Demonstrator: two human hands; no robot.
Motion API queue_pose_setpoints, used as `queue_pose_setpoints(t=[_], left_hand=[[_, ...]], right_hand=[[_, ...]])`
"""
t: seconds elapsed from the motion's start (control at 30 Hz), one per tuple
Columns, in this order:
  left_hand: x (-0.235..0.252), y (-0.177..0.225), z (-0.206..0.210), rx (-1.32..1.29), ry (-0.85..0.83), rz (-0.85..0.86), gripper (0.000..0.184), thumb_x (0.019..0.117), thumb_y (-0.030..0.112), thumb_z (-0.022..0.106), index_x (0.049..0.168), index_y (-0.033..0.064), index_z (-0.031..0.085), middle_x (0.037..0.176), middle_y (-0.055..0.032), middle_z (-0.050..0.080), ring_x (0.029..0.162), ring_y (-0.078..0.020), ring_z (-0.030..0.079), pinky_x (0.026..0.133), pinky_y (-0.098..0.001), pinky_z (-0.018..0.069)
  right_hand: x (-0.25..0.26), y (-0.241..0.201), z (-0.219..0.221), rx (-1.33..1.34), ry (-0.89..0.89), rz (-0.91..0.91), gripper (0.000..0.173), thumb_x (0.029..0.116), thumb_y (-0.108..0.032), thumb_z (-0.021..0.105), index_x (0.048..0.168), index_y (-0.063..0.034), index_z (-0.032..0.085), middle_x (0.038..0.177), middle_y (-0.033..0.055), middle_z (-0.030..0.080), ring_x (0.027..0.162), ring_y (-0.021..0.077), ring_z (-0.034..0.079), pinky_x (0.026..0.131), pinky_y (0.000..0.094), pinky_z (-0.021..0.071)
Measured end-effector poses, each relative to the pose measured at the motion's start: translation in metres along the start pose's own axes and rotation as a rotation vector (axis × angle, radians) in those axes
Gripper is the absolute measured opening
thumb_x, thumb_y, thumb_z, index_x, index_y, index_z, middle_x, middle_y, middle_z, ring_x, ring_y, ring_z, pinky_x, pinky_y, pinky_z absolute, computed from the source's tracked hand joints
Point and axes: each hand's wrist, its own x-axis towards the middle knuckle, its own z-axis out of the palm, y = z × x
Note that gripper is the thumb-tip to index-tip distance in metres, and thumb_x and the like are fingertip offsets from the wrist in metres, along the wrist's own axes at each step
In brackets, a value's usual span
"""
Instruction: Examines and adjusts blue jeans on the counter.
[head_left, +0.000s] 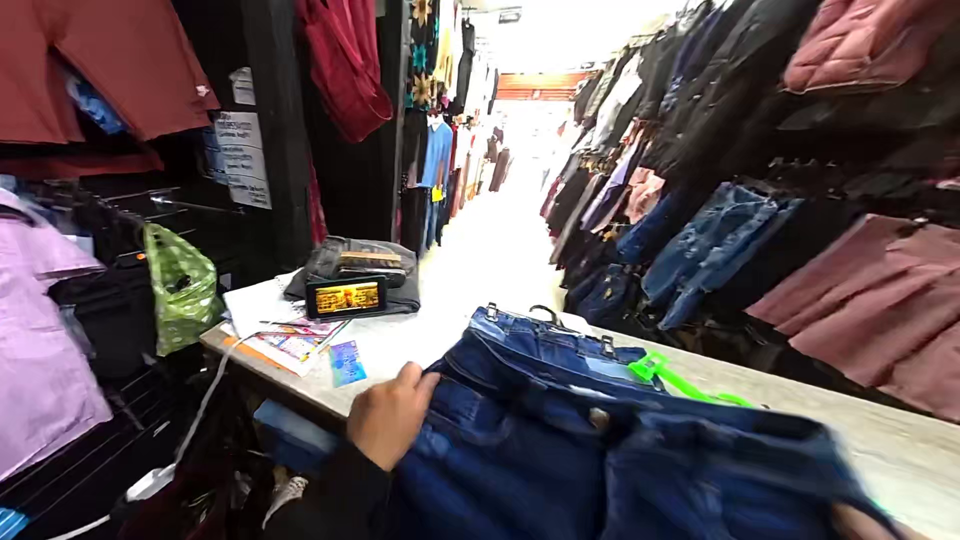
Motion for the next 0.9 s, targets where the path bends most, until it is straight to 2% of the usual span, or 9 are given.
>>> queue_pose_setpoints(t=[0.1, 0.17, 0.3, 0.4, 0.47, 0.53, 0.63, 0.77, 0.9], left_hand=[[0.039, 0.007, 0.03, 0.04, -0.559, -0.224, 0.05, 0.1085, 0.047, 0.04, 0.115, 0.0054, 0.068, 0.099, -0.0218, 0.072, 0.098, -0.0413, 0.071, 0.085, -0.0634, 0.0542], [0.049, 0.006, 0.043, 0.078, -0.707, -0.315, 0.053, 0.1088, 0.046, 0.04, 0.12, 0.0032, 0.068, 0.112, -0.0244, 0.071, 0.11, -0.0432, 0.068, 0.093, -0.0655, 0.0502], [0.043, 0.016, 0.035, 0.124, -0.664, -0.349, 0.05, 0.1093, 0.042, 0.042, 0.114, -0.0001, 0.068, 0.102, -0.0269, 0.071, 0.102, -0.0467, 0.069, 0.086, -0.0666, 0.0513], [0.028, 0.019, 0.034, 0.102, -0.438, -0.262, 0.043, 0.1047, 0.034, 0.053, 0.108, -0.0059, 0.068, 0.086, -0.0295, 0.07, 0.083, -0.0509, 0.071, 0.072, -0.0686, 0.0522], [0.022, 0.014, 0.036, 0.002, -0.307, -0.101, 0.035, 0.1001, 0.021, 0.061, 0.115, -0.0095, 0.065, 0.093, -0.0286, 0.069, 0.086, -0.0487, 0.069, 0.075, -0.0649, 0.054], [0.021, 0.002, 0.041, -0.118, -0.214, 0.214, 0.027, 0.0975, 0.006, 0.06, 0.122, -0.0043, 0.066, 0.118, -0.0281, 0.068, 0.109, -0.0486, 0.066, 0.091, -0.0645, 0.0518], [0.028, -0.01, 0.054, -0.108, -0.212, 0.673, 0.038, 0.1025, 0.003, 0.047, 0.127, 0.0239, 0.068, 0.137, -0.0041, 0.066, 0.129, -0.0251, 0.061, 0.102, -0.0519, 0.0472], [0.035, -0.002, 0.041, -0.189, -0.524, 0.525, 0.043, 0.0878, -0.015, 0.053, 0.12, 0.004, 0.074, 0.128, -0.0139, 0.071, 0.121, -0.0352, 0.067, 0.097, -0.0637, 0.0502], [0.052, -0.005, 0.032, -0.335, -0.631, 0.445, 0.033, 0.091, -0.014, 0.049, 0.111, -0.0052, 0.074, 0.122, -0.0224, 0.072, 0.116, -0.0433, 0.068, 0.095, -0.0607, 0.0525]], right_hand=[[0.04, 0.096, 0.018, -0.386, -0.215, 0.111, 0.043, 0.104, -0.037, 0.054, 0.096, -0.0002, 0.074, 0.087, 0.0214, 0.072, 0.082, 0.0382, 0.07, 0.075, 0.0641, 0.0526], [0.046, 0.133, 0.039, -0.569, -0.375, 0.241, 0.057, 0.1001, -0.063, 0.045, 0.091, -0.0134, 0.073, 0.079, 0.0133, 0.071, 0.077, 0.0364, 0.07, 0.066, 0.0645, 0.0526], [0.032, 0.126, 0.042, -0.667, -0.336, 0.269, 0.055, 0.0945, -0.069, 0.048, 0.091, -0.0186, 0.07, 0.071, 0.008, 0.068, 0.068, 0.0315, 0.07, 0.055, 0.0582, 0.0522], [0.023, 0.119, 0.042, -0.592, -0.198, 0.136, 0.042, 0.0908, -0.05, 0.062, 0.104, -0.0109, 0.068, 0.084, 0.0088, 0.068, 0.071, 0.0279, 0.068, 0.054, 0.0516, 0.0532], [0.022, 0.122, 0.042, -0.433, -0.123, -0.032, 0.045, 0.0866, -0.032, 0.07, 0.123, -0.0056, 0.065, 0.109, 0.0146, 0.067, 0.083, 0.0252, 0.067, 0.064, 0.0433, 0.0572], [0.022, 0.117, 0.045, -0.307, -0.097, -0.242, 0.044, 0.0884, -0.019, 0.067, 0.132, -0.0148, 0.067, 0.132, 0.016, 0.062, 0.113, 0.0284, 0.064, 0.093, 0.0451, 0.0547], [0.02, 0.108, 0.053, -0.282, -0.227, -0.448, 0.036, 0.1021, -0.024, 0.052, 0.131, -0.0387, 0.067, 0.143, -0.0055, 0.062, 0.138, 0.0245, 0.052, 0.113, 0.0556, 0.0402], [0.017, 0.105, 0.048, -0.432, -0.476, -0.278, 0.063, 0.1029, -0.066, 0.023, 0.151, -0.0366, 0.051, 0.155, -0.0122, 0.049, 0.15, 0.0264, 0.038, 0.113, 0.067, 0.0293], [0.033, 0.084, 0.04, -0.395, -0.603, -0.176, 0.058, 0.1001, -0.061, 0.042, 0.15, -0.0332, 0.054, 0.155, -0.0095, 0.051, 0.146, 0.0303, 0.043, 0.108, 0.073, 0.0325]])
